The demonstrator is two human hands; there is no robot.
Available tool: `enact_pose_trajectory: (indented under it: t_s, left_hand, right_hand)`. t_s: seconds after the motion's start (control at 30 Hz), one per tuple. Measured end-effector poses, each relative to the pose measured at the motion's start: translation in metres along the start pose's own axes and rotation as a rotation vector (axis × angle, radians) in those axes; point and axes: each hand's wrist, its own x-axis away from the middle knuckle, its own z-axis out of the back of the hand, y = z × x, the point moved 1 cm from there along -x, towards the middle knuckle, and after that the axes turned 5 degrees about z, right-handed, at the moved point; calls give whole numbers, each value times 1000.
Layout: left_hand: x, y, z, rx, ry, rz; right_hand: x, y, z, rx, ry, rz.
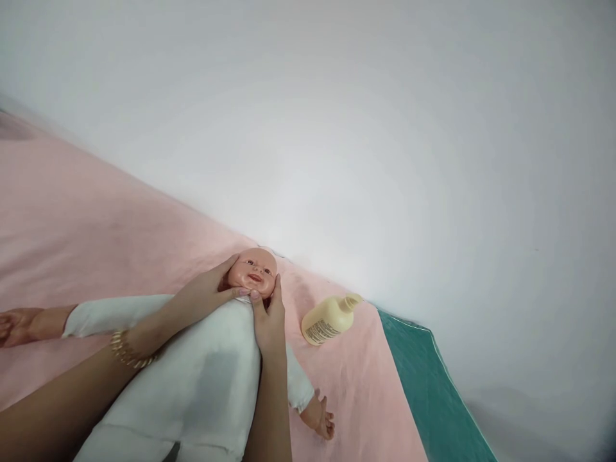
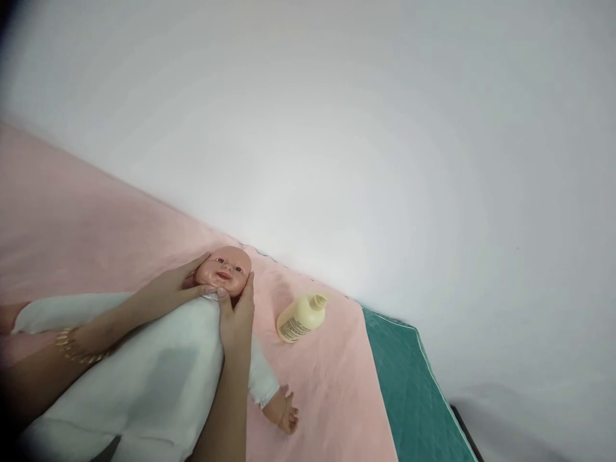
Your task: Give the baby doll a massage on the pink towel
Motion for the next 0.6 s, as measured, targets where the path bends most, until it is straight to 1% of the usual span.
enact_pose_trajectory:
  t_s: [0.07, 0.13, 0.33, 0.5, 0.6]
  left_hand:
    - [-2, -3, 0, -14, 17, 15]
    - [-2, -4, 1, -31, 9, 34]
    - [0, 2, 6, -48, -22, 19]
    - [1, 4, 10, -56, -46, 44]
    - [2, 3, 9, -27, -34, 9]
  right_hand:
    - [0, -2, 0, 0, 15, -1]
    - [0, -3, 0, 7, 15, 8]
    - [-1, -3, 3, 16, -17, 4]
    - [-2, 2, 7, 0, -18, 18]
    - [-3, 5, 8, -19, -10, 37]
